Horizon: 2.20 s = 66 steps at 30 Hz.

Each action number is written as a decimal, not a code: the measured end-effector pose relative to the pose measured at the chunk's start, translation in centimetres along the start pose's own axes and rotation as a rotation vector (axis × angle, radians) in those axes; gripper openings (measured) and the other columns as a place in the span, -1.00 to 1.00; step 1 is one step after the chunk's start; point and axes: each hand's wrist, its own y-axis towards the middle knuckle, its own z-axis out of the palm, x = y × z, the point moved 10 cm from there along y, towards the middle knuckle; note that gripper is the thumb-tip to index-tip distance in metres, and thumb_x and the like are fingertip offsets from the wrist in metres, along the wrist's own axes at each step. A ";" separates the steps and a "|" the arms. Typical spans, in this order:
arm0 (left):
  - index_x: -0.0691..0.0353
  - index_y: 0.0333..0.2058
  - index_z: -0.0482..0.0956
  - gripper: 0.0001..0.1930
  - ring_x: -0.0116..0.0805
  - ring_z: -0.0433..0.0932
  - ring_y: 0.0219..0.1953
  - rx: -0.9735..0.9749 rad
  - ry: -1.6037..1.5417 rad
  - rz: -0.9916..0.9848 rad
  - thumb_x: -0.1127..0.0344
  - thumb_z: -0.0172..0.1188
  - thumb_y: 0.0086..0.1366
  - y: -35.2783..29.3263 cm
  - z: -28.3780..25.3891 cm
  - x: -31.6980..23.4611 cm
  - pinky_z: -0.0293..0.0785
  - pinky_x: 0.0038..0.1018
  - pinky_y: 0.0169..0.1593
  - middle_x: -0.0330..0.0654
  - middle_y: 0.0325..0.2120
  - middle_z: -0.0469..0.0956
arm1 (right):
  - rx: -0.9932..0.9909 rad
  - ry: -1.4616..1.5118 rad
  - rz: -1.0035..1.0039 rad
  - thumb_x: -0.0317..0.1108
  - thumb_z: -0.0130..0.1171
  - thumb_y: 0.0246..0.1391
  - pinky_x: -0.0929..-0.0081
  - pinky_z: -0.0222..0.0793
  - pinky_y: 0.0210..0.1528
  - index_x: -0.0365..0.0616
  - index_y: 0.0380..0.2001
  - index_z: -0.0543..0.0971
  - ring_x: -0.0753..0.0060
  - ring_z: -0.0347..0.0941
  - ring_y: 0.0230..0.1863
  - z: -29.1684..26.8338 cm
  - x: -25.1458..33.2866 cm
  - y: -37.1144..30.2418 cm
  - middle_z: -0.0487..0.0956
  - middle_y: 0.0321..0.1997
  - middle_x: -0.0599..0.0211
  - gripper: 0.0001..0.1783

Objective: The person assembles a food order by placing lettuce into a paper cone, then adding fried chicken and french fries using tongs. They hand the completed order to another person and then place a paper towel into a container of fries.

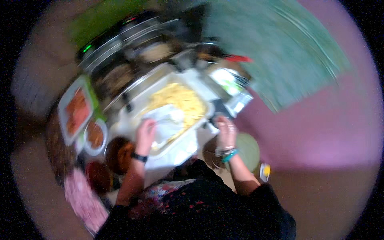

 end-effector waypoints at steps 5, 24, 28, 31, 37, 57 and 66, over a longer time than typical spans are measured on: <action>0.32 -0.32 0.40 -0.80 -0.31 0.41 -0.30 0.184 -0.137 -0.019 0.60 0.02 0.01 0.7 4.8 4.8 0.33 -0.47 -0.16 -0.12 -0.37 0.44 | -0.118 -0.044 -0.100 -0.42 -0.10 0.04 0.53 0.29 -0.13 -0.28 -0.20 0.43 0.49 0.38 -0.24 -4.8 -1.8 -8.7 0.48 -0.27 0.31 -0.74; 0.39 -0.15 0.32 -0.65 -0.13 0.27 -0.06 0.671 -0.424 0.575 0.54 -0.03 0.01 -21.0 22.4 -22.6 0.13 -0.31 0.06 -0.02 -0.17 0.32 | -0.410 -0.287 0.104 -0.13 0.02 -0.11 0.26 0.33 -0.23 -0.17 -0.26 0.47 0.09 0.43 -0.29 -26.2 -7.3 -41.6 0.52 -0.36 0.10 -0.61; 0.33 -0.21 0.38 -0.68 -0.19 0.32 -0.09 1.040 -0.452 0.776 0.57 0.01 -0.02 -36.8 28.4 -31.7 0.20 -0.37 0.02 -0.07 -0.20 0.36 | -0.445 -0.378 0.333 -0.10 -0.03 -0.05 0.27 0.31 -0.16 -0.15 -0.26 0.47 0.10 0.42 -0.21 -30.8 -11.9 -52.5 0.52 -0.30 0.11 -0.62; 0.30 -0.27 0.44 -0.74 -0.18 0.39 -0.15 1.314 -0.529 1.006 0.54 0.05 -0.02 -48.5 28.8 -38.6 0.28 -0.38 -0.05 -0.07 -0.26 0.43 | -0.555 -0.421 0.392 -0.09 -0.03 -0.02 0.29 0.31 -0.14 -0.14 -0.25 0.48 0.11 0.42 -0.21 -34.3 -14.2 -59.2 0.52 -0.29 0.12 -0.62; 0.26 -0.26 0.45 -0.75 -0.10 0.40 -0.18 1.702 -0.546 1.200 0.46 0.10 0.00 -62.3 28.5 -43.6 0.32 -0.37 -0.09 -0.04 -0.28 0.44 | -0.776 -0.328 0.480 -0.13 0.01 0.00 0.44 0.35 -0.18 -0.14 -0.25 0.50 0.30 0.47 -0.23 -39.1 -15.2 -67.6 0.53 -0.26 0.14 -0.65; 0.29 -0.16 0.37 -0.71 -0.16 0.42 -0.15 2.333 -0.585 1.176 0.36 0.00 0.12 -90.2 35.9 -47.2 0.32 -0.39 -0.08 -0.01 -0.24 0.43 | -1.494 0.503 0.525 -0.35 -0.01 0.01 0.60 0.33 -0.31 -0.30 -0.21 0.47 0.57 0.39 -0.38 -49.0 -23.8 -92.2 0.52 -0.38 0.35 -0.70; 0.33 -0.18 0.39 -0.74 -0.28 0.49 -0.28 2.066 -0.544 0.770 0.42 0.04 0.12 -98.5 45.8 -53.4 0.40 -0.49 -0.21 -0.04 -0.35 0.49 | -1.304 0.295 0.499 -0.35 -0.02 0.04 0.74 0.26 -0.39 -0.32 -0.20 0.45 0.67 0.35 -0.41 -67.0 -22.2 -99.3 0.50 -0.40 0.39 -0.70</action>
